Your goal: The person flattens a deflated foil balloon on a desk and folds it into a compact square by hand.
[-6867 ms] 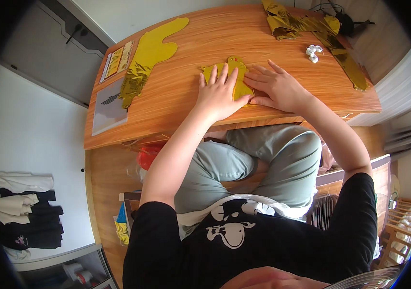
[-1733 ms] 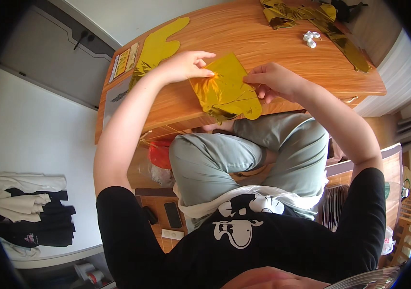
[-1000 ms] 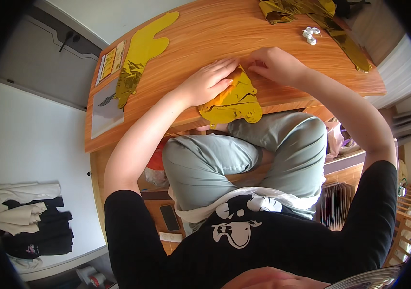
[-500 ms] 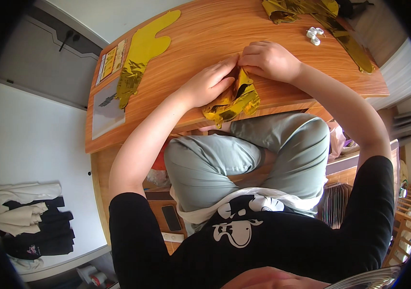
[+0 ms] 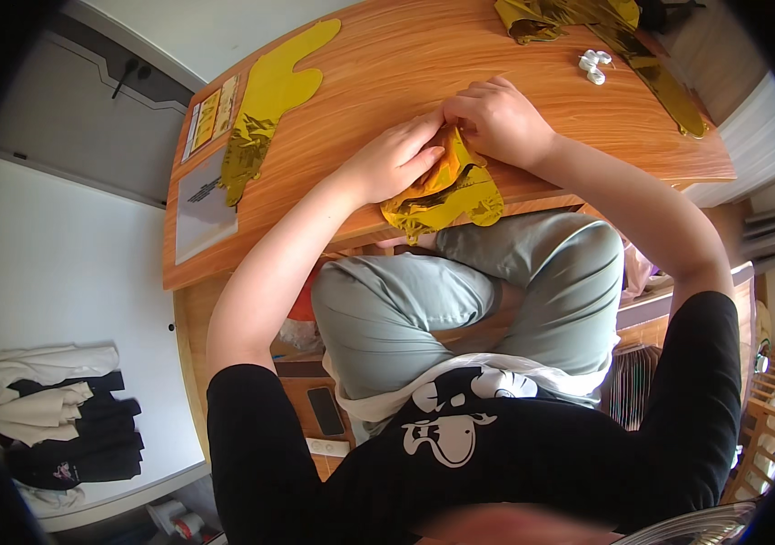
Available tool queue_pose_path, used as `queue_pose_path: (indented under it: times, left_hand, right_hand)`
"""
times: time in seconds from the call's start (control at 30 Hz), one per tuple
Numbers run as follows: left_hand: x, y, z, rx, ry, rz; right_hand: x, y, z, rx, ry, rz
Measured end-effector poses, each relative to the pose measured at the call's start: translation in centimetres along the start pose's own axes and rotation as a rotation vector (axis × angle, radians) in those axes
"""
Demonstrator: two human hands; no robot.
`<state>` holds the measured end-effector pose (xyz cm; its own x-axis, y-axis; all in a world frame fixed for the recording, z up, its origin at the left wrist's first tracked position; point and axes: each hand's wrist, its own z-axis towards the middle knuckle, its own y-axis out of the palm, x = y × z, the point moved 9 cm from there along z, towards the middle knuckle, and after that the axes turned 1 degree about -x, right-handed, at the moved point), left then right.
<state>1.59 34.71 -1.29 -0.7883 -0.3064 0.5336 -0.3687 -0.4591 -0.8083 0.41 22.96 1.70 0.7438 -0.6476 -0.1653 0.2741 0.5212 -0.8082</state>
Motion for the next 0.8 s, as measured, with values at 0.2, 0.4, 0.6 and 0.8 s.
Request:
queue_pose_path:
  times: [0.2, 0.4, 0.6, 0.8]
  left_hand:
    - [-0.1, 0.0, -0.2, 0.034, 0.030, 0.020]
    - [0.1, 0.0, -0.1, 0.025, 0.030, 0.010]
    - [0.0, 0.1, 0.0, 0.017, 0.016, -0.001]
    - [0.3, 0.3, 0.1, -0.012, 0.013, 0.040]
  right_hand:
    - [0.0, -0.8, -0.8, -0.040, 0.216, -0.098]
    - [1.3, -0.2, -1.5, -0.015, 0.342, 0.302]
    - [2.6, 0.6, -1.6, -0.048, 0.488, 0.320]
    - [2.3, 0.3, -1.0, -0.110, 0.434, 0.087]
